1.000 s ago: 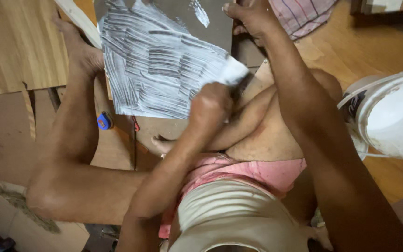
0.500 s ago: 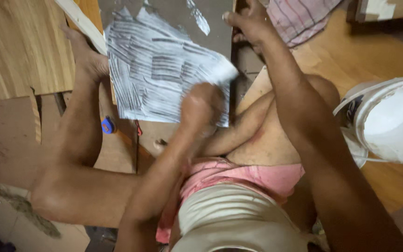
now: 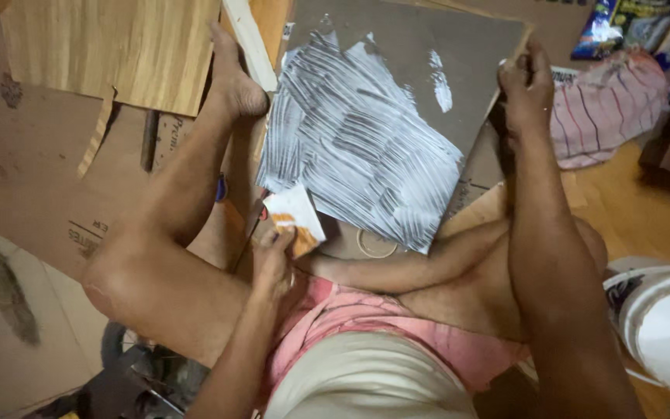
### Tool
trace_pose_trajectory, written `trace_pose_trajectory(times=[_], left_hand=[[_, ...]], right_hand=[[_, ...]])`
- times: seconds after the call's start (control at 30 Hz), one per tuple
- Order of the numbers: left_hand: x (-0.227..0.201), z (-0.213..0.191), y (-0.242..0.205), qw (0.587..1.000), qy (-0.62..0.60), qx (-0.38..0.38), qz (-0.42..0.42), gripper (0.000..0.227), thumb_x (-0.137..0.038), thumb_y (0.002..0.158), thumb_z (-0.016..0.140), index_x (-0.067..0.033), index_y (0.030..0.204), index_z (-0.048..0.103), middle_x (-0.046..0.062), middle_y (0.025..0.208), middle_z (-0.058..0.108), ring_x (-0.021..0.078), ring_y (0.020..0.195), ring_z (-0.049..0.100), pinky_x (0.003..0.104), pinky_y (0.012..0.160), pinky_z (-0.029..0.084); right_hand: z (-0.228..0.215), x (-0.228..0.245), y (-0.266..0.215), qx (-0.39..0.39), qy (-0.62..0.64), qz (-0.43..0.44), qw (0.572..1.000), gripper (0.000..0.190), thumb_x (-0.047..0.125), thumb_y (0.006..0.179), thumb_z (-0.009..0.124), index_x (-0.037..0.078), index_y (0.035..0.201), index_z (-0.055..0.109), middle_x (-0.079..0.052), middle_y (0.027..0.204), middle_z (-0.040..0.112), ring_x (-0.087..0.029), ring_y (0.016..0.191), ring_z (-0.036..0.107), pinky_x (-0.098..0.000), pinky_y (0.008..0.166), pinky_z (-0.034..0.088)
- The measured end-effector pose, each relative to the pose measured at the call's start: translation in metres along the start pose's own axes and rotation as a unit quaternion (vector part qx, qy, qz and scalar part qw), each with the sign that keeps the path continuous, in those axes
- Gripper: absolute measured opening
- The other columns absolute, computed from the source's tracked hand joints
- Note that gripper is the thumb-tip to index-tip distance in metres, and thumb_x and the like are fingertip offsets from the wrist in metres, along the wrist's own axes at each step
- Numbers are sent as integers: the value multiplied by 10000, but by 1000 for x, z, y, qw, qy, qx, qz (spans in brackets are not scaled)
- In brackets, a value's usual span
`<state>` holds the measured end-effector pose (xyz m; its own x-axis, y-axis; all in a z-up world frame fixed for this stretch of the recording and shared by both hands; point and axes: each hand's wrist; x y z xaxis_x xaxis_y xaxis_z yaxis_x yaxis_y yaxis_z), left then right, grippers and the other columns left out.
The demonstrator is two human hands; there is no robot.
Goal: The person applies white paint to a rectangular wooden board using a small brush. They repeatedly dip the brush into a bucket of paint and spread it across the surface of the board, working on different sections to cover the wood.
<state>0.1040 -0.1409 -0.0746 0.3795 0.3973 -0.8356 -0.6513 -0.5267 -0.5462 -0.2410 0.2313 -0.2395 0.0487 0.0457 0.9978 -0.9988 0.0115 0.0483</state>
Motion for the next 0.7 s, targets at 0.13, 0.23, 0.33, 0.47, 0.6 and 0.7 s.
trace_pose_trajectory(times=[0.13,0.23,0.33,0.47,0.6,0.7], left_hand=[[28,-14,13,980,-175,43,-80,163,-74,999,604,-18,1146,650,83,1114,713,199,1032,696,370,957,555],[20,-8,36,971,-212,83,-74,211,-78,991,598,-40,1191,654,61,1127,715,195,1054,693,363,969,544],[6,0,53,964,-229,131,-43,226,-77,1016,603,-33,1235,640,66,1168,704,200,1087,690,364,993,538],[-11,5,78,958,-228,172,-9,262,-79,1056,588,-7,1308,598,93,1245,677,229,1128,686,399,1027,534],[-35,-1,126,963,-198,179,-25,344,-51,1002,554,-20,1344,582,104,1274,669,237,1159,682,417,1074,536],[-65,10,180,962,-153,226,-14,326,-47,964,531,-35,1287,567,103,1245,674,253,1137,695,467,1047,566]], right_hand=[[-13,-1,37,9,-60,-41,997,374,192,1175,618,1,1492,568,-54,1210,637,-147,1096,585,-259,966,467],[-8,13,56,8,14,47,999,447,272,1106,617,49,1489,561,20,893,496,-122,798,438,-283,716,363],[-9,27,57,36,-61,54,996,350,284,1089,586,35,1330,637,78,915,554,-90,827,480,-267,738,386],[-31,30,28,24,-71,22,997,293,320,1139,567,38,1081,618,72,939,557,-80,869,495,-267,774,423],[-41,34,-27,-49,-14,108,993,280,316,1138,565,71,1010,607,4,883,560,-132,782,508,-307,677,423],[-33,57,-77,-116,251,223,935,223,299,1093,540,102,1045,633,-22,895,635,-148,700,575,-299,584,453]])
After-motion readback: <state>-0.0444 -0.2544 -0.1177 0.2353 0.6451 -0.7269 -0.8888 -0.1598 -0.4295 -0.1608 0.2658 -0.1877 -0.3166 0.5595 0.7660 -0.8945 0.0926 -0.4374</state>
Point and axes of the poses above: each hand's wrist, its own y-axis towards the middle knuckle, its own z-axis out of the palm, x = y × z
